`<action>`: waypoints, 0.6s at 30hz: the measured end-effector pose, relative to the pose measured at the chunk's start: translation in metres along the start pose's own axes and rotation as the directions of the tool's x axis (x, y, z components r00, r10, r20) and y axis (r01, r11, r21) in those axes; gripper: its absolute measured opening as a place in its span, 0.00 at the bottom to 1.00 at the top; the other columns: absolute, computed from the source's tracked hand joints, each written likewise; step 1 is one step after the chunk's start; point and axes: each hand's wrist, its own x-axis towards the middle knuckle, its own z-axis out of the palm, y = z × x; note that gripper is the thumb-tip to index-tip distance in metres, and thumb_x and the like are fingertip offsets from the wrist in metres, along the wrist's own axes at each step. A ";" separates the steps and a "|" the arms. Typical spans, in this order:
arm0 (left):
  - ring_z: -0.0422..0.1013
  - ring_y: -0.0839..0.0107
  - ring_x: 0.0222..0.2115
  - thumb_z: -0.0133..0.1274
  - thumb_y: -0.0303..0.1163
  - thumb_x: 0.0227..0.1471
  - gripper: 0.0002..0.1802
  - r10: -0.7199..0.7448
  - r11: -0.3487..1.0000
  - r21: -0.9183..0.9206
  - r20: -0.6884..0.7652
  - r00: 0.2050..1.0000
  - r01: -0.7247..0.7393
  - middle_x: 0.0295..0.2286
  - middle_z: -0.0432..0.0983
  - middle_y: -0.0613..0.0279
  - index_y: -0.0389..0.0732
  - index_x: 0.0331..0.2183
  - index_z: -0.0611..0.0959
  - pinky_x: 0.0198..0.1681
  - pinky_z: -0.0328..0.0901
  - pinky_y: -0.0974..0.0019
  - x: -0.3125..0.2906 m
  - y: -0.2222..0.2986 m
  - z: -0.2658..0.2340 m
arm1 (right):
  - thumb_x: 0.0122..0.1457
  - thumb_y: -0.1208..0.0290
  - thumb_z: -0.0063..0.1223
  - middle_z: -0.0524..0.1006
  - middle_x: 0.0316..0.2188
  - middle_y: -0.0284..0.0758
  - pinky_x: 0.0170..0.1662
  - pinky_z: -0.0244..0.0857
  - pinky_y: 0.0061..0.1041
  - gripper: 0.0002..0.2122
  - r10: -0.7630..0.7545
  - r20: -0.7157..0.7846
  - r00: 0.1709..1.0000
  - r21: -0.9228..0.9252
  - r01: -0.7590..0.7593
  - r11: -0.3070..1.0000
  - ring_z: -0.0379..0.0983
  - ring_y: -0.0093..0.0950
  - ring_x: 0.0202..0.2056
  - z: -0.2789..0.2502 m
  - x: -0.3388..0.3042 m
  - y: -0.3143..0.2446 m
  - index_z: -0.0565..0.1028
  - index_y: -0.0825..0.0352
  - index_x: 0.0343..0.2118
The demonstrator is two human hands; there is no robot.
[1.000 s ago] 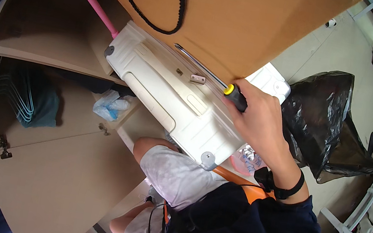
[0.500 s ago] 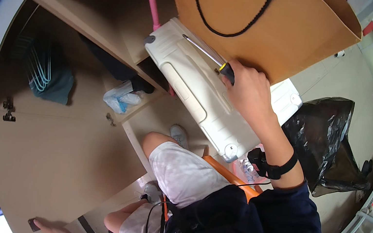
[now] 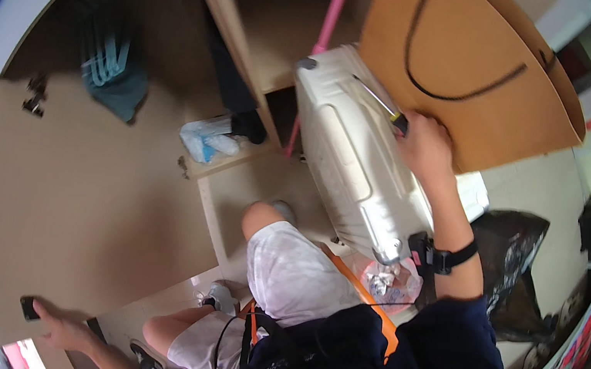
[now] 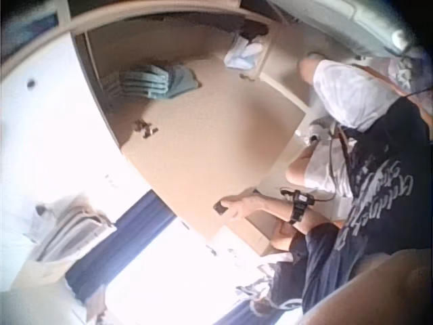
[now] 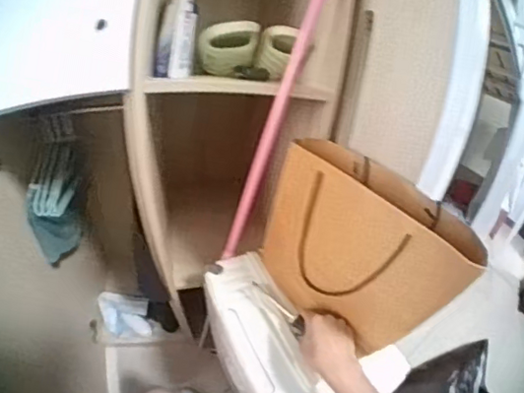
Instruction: The person uses a screwdriver to tighten screws on a cabinet door hinge. They repeatedly insert screws and turn the screwdriver to secure the hinge to the door.
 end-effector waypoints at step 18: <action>0.73 0.72 0.36 0.63 0.35 0.54 0.21 -0.068 0.992 -0.112 -0.043 0.997 0.063 0.37 0.77 0.57 0.31 0.42 0.76 0.39 0.69 0.70 -0.001 -0.014 -0.001 | 0.55 0.73 0.51 0.76 0.32 0.57 0.41 0.67 0.45 0.11 -0.125 0.185 0.975 -0.096 0.144 0.985 0.72 0.55 0.38 -0.020 0.006 -0.011 0.73 0.74 0.38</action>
